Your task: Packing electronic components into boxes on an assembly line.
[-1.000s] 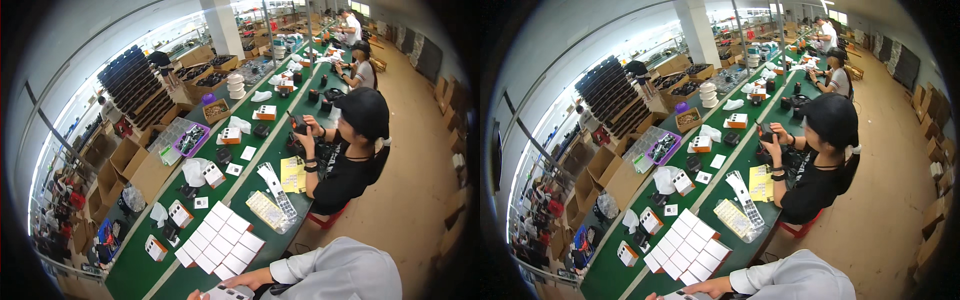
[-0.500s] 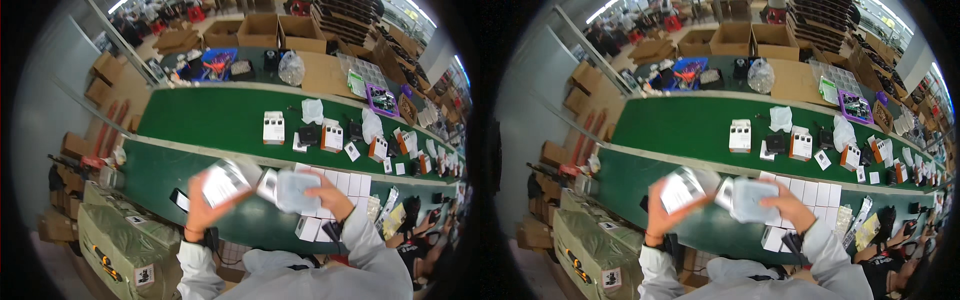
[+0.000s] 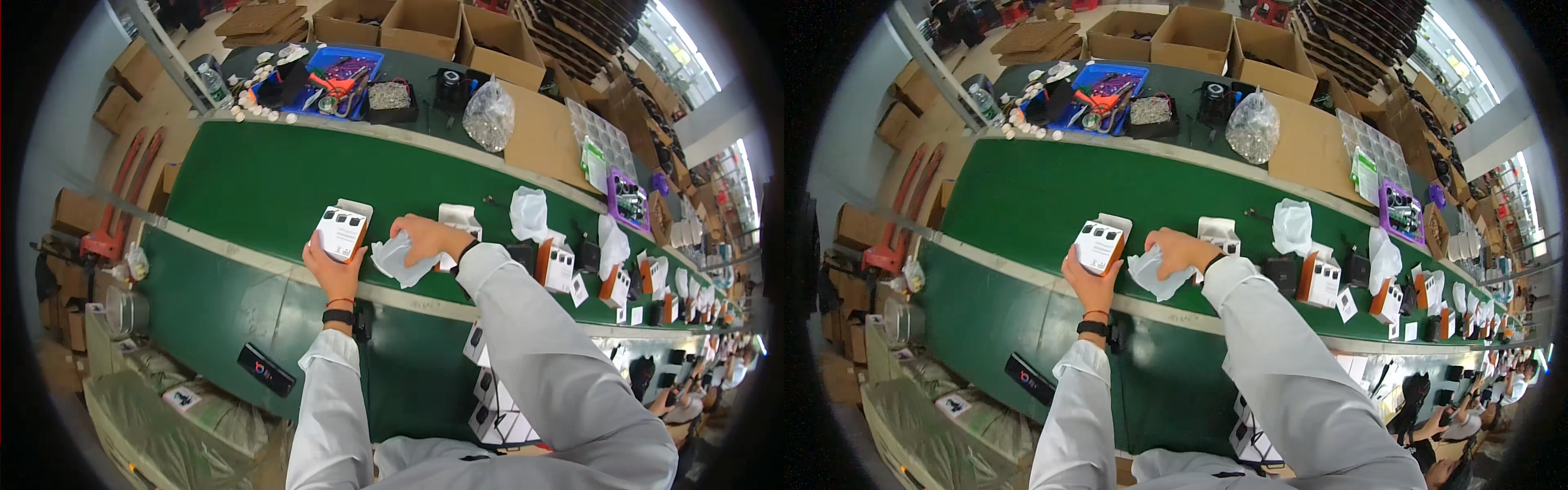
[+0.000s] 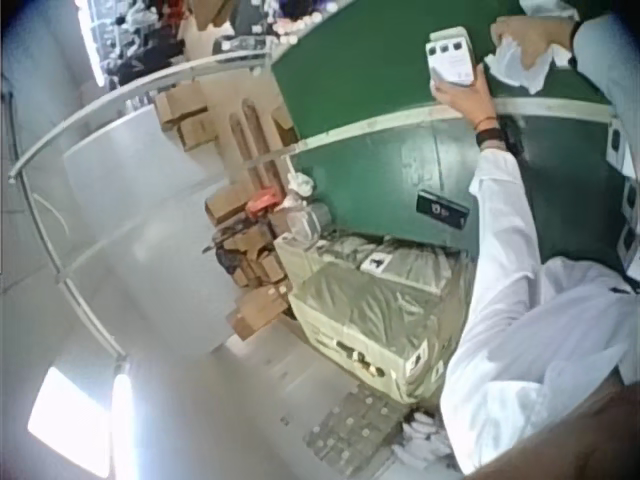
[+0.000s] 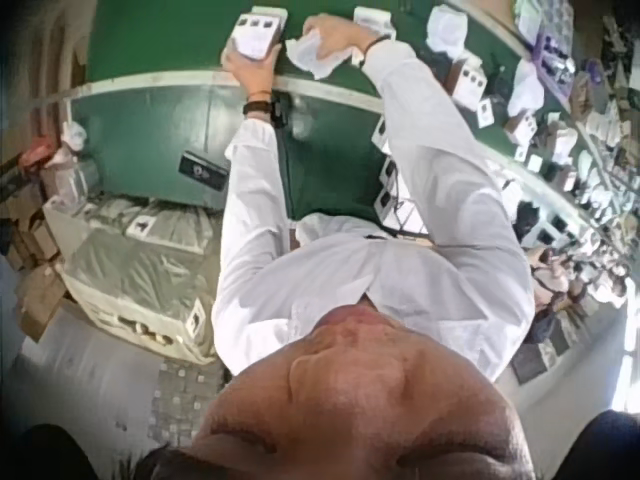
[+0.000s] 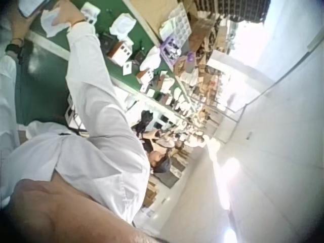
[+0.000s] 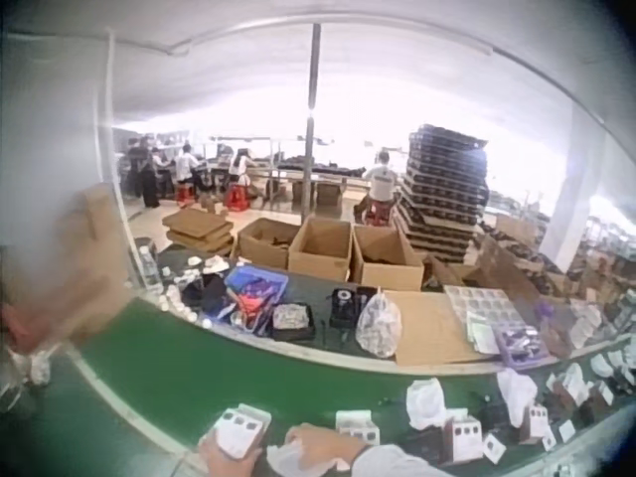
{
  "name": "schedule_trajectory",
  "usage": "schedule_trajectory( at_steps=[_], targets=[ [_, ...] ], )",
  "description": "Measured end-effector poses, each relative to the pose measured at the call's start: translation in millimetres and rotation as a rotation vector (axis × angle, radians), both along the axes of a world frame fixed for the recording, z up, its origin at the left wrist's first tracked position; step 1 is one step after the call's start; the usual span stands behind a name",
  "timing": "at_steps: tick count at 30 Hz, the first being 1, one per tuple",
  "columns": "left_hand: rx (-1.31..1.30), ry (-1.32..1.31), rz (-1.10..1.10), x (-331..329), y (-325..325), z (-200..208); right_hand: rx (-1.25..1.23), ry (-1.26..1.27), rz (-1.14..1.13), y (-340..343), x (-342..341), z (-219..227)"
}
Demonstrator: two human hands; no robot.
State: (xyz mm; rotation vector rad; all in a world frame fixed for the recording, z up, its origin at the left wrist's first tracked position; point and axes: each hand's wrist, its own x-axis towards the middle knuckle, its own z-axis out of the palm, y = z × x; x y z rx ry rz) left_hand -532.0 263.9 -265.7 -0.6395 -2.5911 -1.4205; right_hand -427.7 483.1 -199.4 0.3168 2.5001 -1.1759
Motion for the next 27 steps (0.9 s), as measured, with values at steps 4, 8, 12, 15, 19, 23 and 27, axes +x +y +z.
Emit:
schedule_trajectory(
  at_steps=[4, 8, 12, 15, 19, 23, 27],
  targets=[
    [-0.303, -0.03, -0.074, -13.6, 20.1, -11.6, -0.037, 0.078, -0.084, 39.2, -11.8, -28.6],
    [-0.161, 0.131, -0.118, -14.7, -14.8, -26.9, 0.336, 0.475, -0.111, 40.9, -19.6, -19.4],
    [-0.331, 0.101, -0.09, 58.0, -55.3, -29.3, 0.686, 0.261, -0.488, -16.9, 34.8, -30.9],
    [-0.478, 0.249, -0.122, 72.1, -69.6, -45.7, 1.053, 0.528, -0.408, -24.2, 47.3, -68.9],
    [-0.481, 0.255, -0.044, 63.2, -89.9, -58.8, 0.72, 0.556, -0.302, -76.6, 38.5, -51.0],
    [-0.533, 0.316, -0.052, 68.0, -69.1, -54.0, 0.656, 0.46, -0.405, -65.1, 64.7, -39.2],
    [-0.467, 0.291, -0.044, 62.5, -79.7, -57.5, 0.445, 0.427, -0.602, -58.2, 70.8, -18.6]
  ],
)
